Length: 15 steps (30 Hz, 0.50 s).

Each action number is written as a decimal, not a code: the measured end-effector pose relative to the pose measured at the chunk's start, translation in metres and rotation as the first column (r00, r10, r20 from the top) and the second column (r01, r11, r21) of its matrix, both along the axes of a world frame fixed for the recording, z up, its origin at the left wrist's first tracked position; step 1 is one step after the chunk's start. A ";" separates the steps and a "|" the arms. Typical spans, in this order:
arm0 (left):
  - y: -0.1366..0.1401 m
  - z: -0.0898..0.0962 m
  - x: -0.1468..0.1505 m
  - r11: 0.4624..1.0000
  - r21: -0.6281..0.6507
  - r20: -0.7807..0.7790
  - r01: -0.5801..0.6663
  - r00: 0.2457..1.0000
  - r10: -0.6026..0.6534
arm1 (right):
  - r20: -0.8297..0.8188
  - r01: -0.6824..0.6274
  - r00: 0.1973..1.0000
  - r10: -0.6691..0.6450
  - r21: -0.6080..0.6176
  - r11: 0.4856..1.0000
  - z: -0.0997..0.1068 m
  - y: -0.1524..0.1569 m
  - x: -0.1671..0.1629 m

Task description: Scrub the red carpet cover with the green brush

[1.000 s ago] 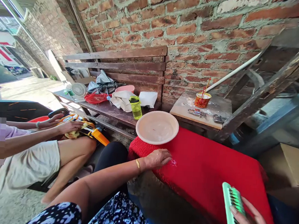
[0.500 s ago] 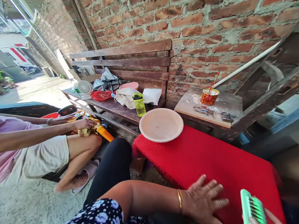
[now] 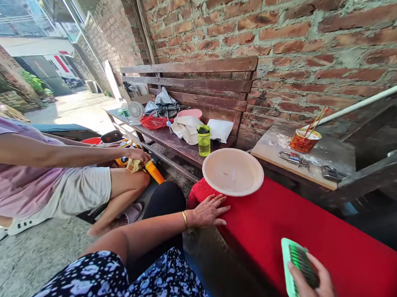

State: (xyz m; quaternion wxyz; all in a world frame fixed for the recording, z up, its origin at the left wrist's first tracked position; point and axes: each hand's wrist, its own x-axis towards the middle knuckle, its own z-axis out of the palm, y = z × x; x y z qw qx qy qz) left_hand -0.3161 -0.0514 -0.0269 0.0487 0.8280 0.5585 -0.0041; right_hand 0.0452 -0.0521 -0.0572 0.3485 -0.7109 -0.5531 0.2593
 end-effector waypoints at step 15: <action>0.123 0.100 -0.023 0.969 -0.119 0.085 -0.214 0.971 0.225 | 0.511 -0.236 0.835 0.203 0.000 0.972 0.003 0.045 -0.015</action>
